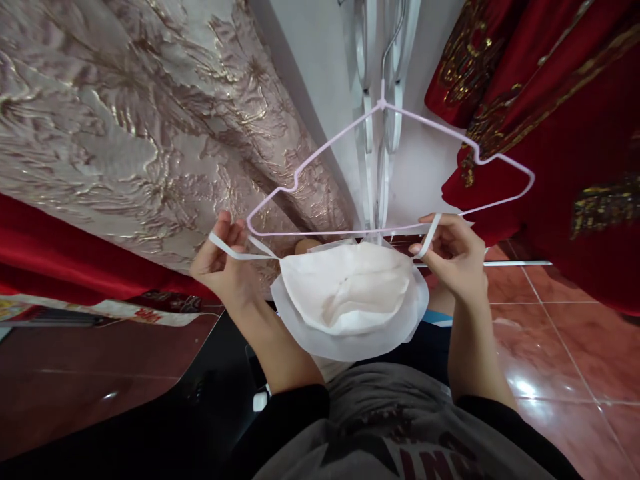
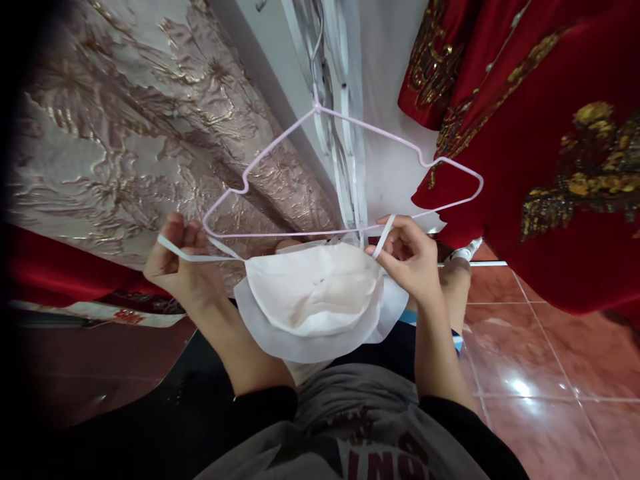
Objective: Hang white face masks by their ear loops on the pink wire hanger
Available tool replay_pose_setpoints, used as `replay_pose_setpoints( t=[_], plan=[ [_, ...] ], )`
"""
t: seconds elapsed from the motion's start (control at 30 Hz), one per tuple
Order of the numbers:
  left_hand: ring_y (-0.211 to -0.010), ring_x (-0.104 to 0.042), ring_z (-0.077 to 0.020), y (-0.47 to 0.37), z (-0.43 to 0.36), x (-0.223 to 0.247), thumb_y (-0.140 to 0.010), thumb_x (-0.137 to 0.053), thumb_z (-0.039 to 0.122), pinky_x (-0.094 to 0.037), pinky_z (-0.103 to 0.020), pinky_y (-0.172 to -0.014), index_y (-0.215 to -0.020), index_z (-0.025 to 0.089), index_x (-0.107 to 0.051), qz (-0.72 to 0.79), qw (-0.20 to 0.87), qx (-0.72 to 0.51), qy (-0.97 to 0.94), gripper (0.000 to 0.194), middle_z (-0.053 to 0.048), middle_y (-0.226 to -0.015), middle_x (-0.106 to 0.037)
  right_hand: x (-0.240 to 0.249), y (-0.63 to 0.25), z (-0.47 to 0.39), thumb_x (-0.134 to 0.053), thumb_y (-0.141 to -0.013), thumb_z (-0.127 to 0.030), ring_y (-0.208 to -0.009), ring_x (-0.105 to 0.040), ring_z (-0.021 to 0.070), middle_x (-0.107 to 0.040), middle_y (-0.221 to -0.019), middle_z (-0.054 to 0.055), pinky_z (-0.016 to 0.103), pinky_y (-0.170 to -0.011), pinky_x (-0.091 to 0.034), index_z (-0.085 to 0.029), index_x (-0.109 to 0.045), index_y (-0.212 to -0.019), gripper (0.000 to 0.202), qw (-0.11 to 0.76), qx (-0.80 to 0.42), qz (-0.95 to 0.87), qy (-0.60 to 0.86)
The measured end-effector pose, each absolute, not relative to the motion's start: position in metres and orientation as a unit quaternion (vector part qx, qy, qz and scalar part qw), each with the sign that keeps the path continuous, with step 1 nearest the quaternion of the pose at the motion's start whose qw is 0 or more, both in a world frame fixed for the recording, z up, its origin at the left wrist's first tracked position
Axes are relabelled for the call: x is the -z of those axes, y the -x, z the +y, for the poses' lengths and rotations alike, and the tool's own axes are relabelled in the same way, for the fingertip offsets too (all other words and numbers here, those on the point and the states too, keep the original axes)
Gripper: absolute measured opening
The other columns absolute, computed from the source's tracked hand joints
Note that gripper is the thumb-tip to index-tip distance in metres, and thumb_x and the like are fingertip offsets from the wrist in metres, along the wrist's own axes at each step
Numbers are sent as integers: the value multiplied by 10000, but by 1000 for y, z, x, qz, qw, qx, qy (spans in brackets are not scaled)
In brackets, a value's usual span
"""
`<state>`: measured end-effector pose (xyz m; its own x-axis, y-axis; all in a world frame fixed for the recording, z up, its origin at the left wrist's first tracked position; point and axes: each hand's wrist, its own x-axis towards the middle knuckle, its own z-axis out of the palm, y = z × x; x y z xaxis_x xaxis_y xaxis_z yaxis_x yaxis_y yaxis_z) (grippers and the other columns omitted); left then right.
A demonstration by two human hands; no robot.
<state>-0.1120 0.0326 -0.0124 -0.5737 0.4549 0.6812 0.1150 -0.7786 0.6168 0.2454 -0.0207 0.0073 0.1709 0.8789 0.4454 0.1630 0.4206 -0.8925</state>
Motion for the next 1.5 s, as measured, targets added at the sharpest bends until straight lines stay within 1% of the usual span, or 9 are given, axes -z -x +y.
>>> replay_pose_setpoints(
  t=[0.2, 0.37, 0.5, 0.67, 0.73, 0.97, 1.13, 1.4, 1.5],
  plan=[
    [-1069, -777, -264, 93, 33, -41, -710, -1095, 265, -650, -436, -1015, -1182, 259, -908, 369, 148, -693, -601, 507, -25, -1154, -878, -5, -243, -22, -1005, -717, -426, -578, -482, 98, -579, -679, -77, 254, -494, -356, -268, -745, -1083, 477, 579, -349, -585, 449],
    [-836, -673, -176, 81, 40, -83, -954, -876, 101, -564, -309, -816, -974, 231, -909, 373, 140, -590, -703, 135, 4, -894, -821, -3, -243, -22, -1007, -717, -407, -594, -466, 98, -572, -710, -75, 257, -508, -347, -277, -737, -1105, 490, 582, -349, -575, 456],
    [-689, -612, -132, 75, 46, -70, -1051, -734, 70, -499, -248, -665, -736, 190, -811, 401, 167, -655, -618, 346, 21, -696, -727, 1, -241, -23, -1004, -729, -395, -594, -438, 94, -545, -707, -78, 255, -515, -334, -273, -740, -1092, 465, 603, -328, -569, 453],
    [-672, -708, -96, 47, 38, -11, -1015, -801, 192, -559, -217, -659, -991, 225, -804, 357, 290, -812, -359, 41, 40, -752, -743, 6, -242, -23, -974, -777, -338, -600, -413, 88, -554, -744, -78, 258, -524, -317, -275, -734, -1163, 459, 589, -328, -592, 442],
    [-850, -796, -133, 28, 28, 8, -934, -909, 357, -624, -252, -805, -1132, 220, -797, 349, 353, -808, -319, 266, -18, -943, -828, 6, -242, -24, -964, -790, -316, -594, -406, 83, -555, -752, -82, 260, -528, -316, -278, -732, -1173, 449, 586, -322, -601, 439],
    [-749, -778, -142, -6, 15, 14, -864, -975, 457, -628, -265, -816, -939, 220, -763, 318, 383, -795, -347, 327, -15, -835, -826, 7, -256, -29, -976, -775, -308, -628, -473, 90, -640, -832, -47, 267, -557, -384, -293, -790, -1287, 544, 630, -236, -565, 478],
    [-688, -721, -119, -2, 11, 6, -877, -964, 457, -581, -227, -745, -902, 213, -736, 303, 368, -802, -359, 335, -17, -813, -823, 4, -307, -19, -1051, -639, -374, -560, -402, 80, -596, -759, -29, 284, -481, -233, -256, -853, -1084, 501, 736, -91, -439, 508],
    [-657, -652, -122, -2, 9, 5, -882, -946, 520, -551, -245, -719, -876, 216, -691, 316, 362, -792, -376, 398, -17, -799, -814, -57, -333, -2, -1014, -683, -595, -700, -451, 135, -680, -975, 37, 358, -644, -368, -268, -813, -1146, 602, 558, -19, -607, 565],
    [-660, -647, -122, 0, 12, 9, -883, -943, 529, -545, -241, -707, -885, 218, -672, 315, 372, -787, -379, 412, -20, -806, -808, -81, -324, -1, -945, -805, -577, -841, -575, 232, -729, -994, 80, 426, -780, -455, -287, -801, -1102, 440, 494, 58, -675, 545]
  ],
)
